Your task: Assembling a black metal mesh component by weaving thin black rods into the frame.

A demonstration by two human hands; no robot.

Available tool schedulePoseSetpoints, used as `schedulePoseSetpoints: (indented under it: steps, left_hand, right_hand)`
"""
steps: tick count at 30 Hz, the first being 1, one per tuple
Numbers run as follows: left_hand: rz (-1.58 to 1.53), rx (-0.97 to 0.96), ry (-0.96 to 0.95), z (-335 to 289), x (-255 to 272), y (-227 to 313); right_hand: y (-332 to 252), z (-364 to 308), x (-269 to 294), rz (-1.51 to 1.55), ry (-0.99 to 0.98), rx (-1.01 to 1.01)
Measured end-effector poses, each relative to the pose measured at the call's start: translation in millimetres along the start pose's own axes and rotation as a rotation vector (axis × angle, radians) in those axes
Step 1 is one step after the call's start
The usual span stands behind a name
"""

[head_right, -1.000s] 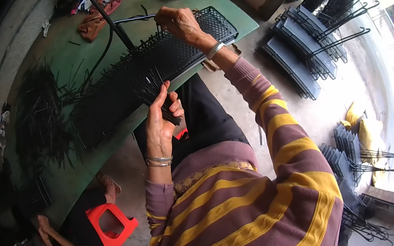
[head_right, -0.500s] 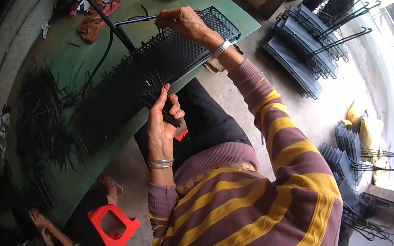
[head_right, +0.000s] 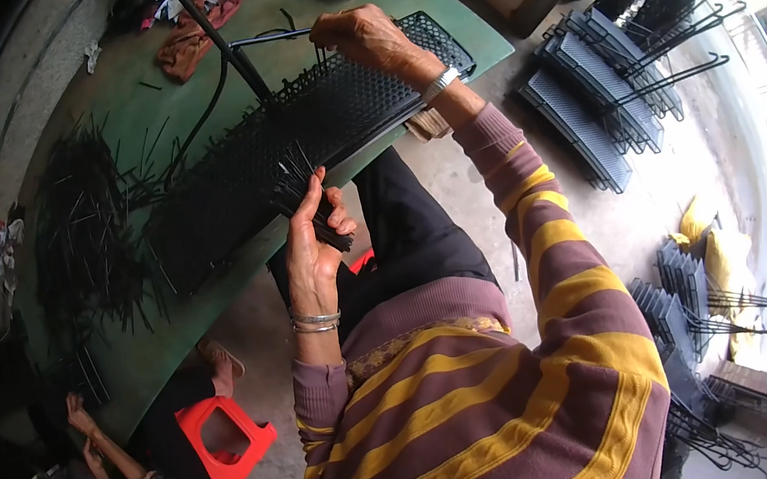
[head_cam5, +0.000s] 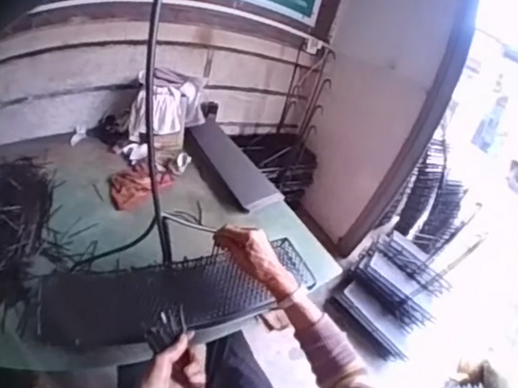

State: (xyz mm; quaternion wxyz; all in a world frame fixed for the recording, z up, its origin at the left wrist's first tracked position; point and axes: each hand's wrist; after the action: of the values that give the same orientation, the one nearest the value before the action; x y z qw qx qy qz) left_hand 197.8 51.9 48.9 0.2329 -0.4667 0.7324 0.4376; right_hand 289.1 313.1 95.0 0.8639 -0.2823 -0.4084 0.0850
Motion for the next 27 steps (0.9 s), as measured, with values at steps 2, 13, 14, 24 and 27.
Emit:
schedulePoseSetpoints:
  steps: [2,13,14,24,27]
  left_hand:
    - [-0.003,0.008,-0.004,1,2,1]
    - [-0.01,0.031,-0.025,7,0,-1]
    - [-0.014,0.038,-0.022,7,0,0]
    - [-0.005,0.053,-0.004,13,1,4]
    - [-0.011,0.058,-0.021,15,0,4]
  right_hand:
    - [1,-1,-1,0.018,0.026,0.023]
    - [7,7,4,0.036,-0.076,0.025]
    - [8,5,2,0.082,-0.049,0.013]
    - [16,-2,-11,0.15,-0.043,0.026]
    - [22,-8,-14,0.217,0.015,-0.087]
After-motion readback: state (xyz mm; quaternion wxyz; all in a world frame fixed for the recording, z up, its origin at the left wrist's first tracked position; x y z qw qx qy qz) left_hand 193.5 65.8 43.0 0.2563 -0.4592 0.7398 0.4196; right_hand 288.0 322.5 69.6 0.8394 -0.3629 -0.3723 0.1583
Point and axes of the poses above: each hand's wrist, its own z-axis towards the middle knuckle, its own x-axis out of the back of the hand, y = z × x, and after that the axes turned 6 degrees about z, right-handed
